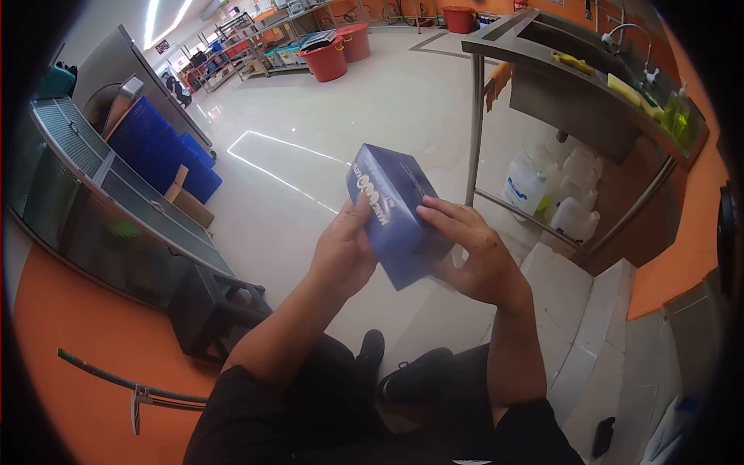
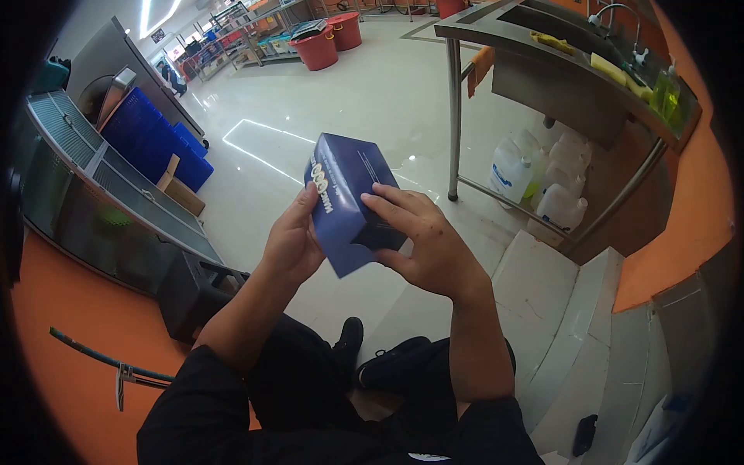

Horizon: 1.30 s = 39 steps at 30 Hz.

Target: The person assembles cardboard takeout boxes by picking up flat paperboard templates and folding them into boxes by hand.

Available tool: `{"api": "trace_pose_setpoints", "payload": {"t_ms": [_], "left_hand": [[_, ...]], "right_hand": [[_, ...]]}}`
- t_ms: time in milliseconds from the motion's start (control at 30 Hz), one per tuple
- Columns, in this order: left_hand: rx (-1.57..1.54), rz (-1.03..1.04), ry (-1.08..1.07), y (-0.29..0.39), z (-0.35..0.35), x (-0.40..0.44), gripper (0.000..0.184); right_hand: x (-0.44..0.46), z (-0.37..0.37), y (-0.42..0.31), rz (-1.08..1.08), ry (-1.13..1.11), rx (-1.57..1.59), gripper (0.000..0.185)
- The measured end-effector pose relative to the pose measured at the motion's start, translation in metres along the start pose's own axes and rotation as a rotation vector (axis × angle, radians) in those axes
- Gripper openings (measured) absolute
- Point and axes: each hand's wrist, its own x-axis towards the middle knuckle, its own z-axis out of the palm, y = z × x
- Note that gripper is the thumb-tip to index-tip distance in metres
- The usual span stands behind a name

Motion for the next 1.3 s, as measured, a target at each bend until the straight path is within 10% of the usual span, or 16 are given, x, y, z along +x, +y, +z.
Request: {"api": "trace_pose_setpoints", "payload": {"t_ms": [433,700,1000,1067,1300], "left_hand": [[0.613,0.272,-0.534,-0.008,-0.008,-0.002,0.088],[0.821,0.167,-0.54,-0.02,-0.011,-0.007,0.059],[1.208,0.199,-0.454,-0.011,0.018,-0.017,0.053],[1.271,0.272,-0.443,-0.017,0.009,-0.015,0.054],[0.941,0.038,-0.227,-0.023,0.004,-0.011,0.05]], "right_hand": [[0.004,0.019,-0.01,0.043,0.249,0.09,0.063],[-0.013,-0.037,0.004,0.149,-0.321,0.446,0.08],[-0.013,-0.034,0.021,-0.049,-0.182,0.055,0.073],[-0.012,-0.031,0.009,0.036,-0.108,0.072,0.047],[-0.019,-0.038,0.014,0.138,-0.113,0.198,0.029]]}}
